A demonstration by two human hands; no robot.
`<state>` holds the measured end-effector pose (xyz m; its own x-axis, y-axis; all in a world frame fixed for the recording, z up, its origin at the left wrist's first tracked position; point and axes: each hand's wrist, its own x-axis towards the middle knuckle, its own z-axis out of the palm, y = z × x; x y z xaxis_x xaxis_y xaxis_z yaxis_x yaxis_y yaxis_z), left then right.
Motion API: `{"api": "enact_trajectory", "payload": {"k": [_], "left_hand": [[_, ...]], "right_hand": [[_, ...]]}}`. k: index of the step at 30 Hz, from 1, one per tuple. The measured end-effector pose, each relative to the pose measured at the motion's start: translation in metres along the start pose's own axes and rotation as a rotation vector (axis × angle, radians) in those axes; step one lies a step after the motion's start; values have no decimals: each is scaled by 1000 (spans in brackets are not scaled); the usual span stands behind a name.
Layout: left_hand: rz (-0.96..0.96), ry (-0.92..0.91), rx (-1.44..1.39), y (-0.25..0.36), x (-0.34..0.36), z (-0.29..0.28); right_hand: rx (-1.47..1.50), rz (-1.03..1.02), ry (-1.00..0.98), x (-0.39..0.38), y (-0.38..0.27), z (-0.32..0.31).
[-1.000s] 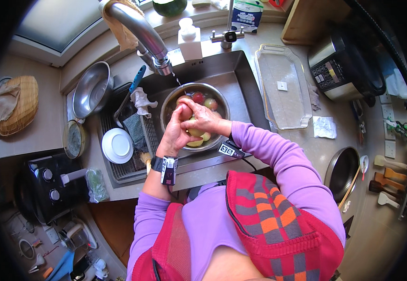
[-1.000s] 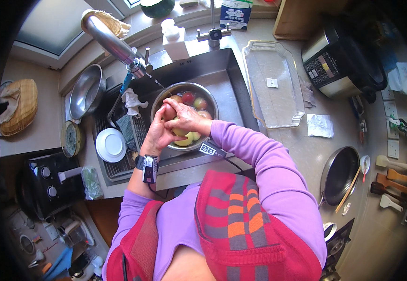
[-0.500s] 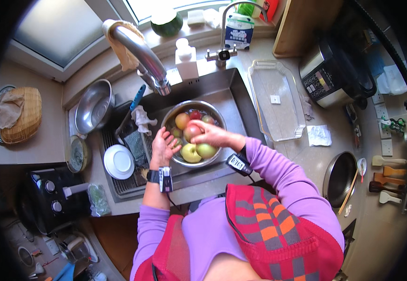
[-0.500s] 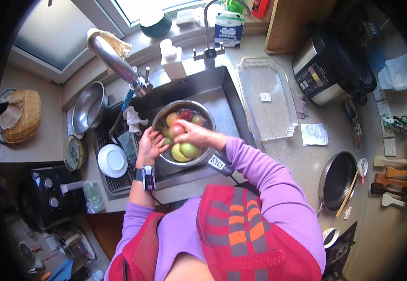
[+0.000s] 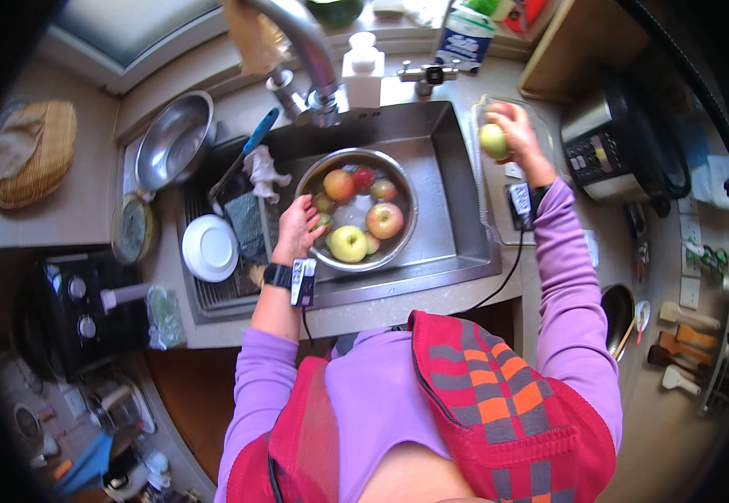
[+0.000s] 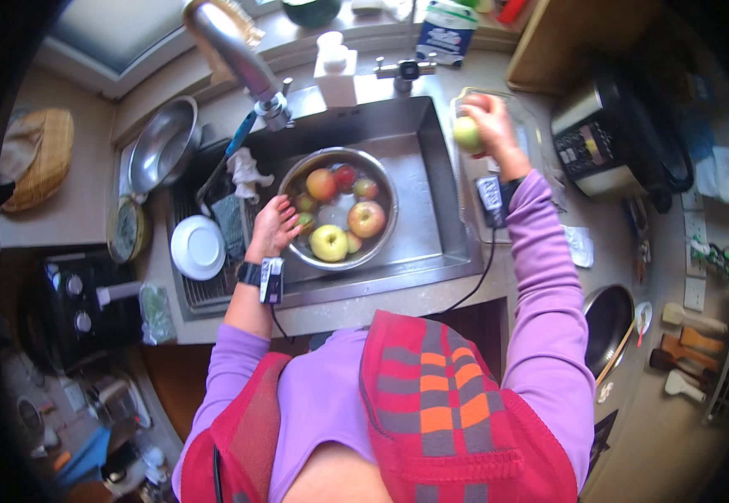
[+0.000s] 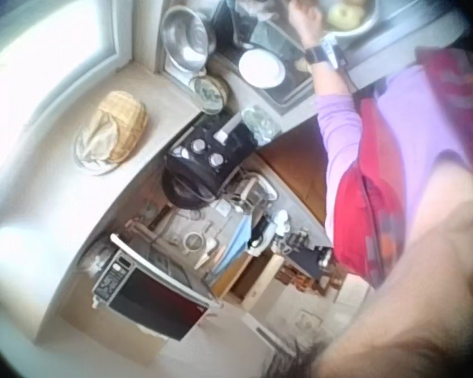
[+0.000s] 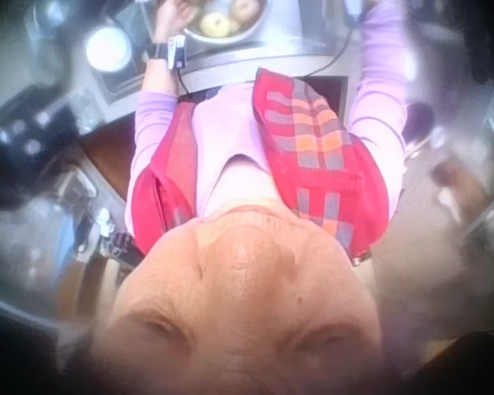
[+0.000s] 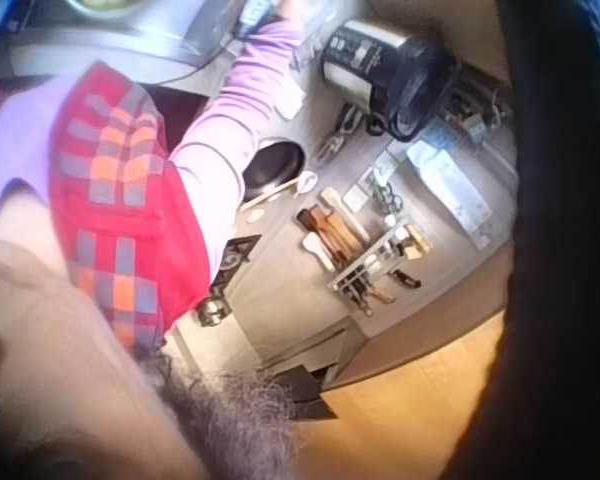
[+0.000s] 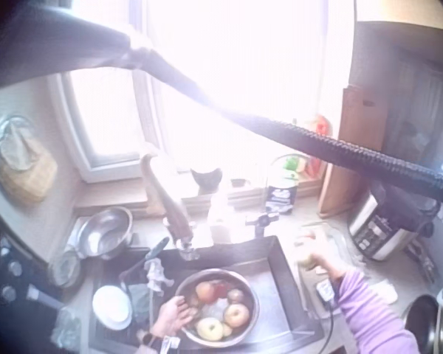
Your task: The person carries a container of small red fruits to a table, then returns to the kitchen to wash a plastic lid and a bowl of apples and pears in the sink. They scrub the lid with a sponge and rinse the fruits under running water.
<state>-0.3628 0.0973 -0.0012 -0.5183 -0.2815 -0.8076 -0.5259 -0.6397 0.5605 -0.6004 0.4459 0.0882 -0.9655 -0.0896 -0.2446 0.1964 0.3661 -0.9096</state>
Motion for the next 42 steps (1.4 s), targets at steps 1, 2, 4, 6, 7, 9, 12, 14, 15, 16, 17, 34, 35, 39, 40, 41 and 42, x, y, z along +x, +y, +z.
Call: {"api": "enact_trajectory", "payload": {"k": [1,2,4,6,7,9,12,14,15,16,17,34,35,39,40,41,42], "left_hand": [[22,-11,22,-2,0,-2],[30,7,33,-3,2,-2],[41,35,62,-6,6,-1],[110,68,122,-9,14,0],[127,83,184,-10,19,0],[192,89,318,-14,30,2],[398,200,585,-22,48,5],[459,219,794,-28,59,6],[429,260,937,-31,64,6],[392,294,1093,-33,69,7],[376,335,1238,-36,72,8],[190,230,1452,-57,90,16],[264,190,1297,-50,86,18],[155,-50,582,-17,67,34],[-24,-132,461,-8,62,34],[-156,-247,313,-5,55,37],[-210,-377,195,-5,47,41]], "right_hand": [[-8,62,81,16,18,-10],[-34,174,199,34,35,-19],[-150,266,490,69,68,-26],[14,301,487,87,88,-34],[136,373,532,90,91,-38],[49,294,639,91,87,-35],[164,361,396,69,63,-35],[94,310,374,52,44,-28],[-32,340,422,46,33,-26],[-324,150,540,41,23,-21],[-619,-13,637,36,13,-16],[-162,-320,-364,-82,17,187],[-190,-275,-363,-81,24,190],[-194,-233,-458,-82,45,206],[-75,-325,-498,-87,49,211],[5,-349,-523,-93,51,217],[74,-459,-594,-100,54,222]]}}
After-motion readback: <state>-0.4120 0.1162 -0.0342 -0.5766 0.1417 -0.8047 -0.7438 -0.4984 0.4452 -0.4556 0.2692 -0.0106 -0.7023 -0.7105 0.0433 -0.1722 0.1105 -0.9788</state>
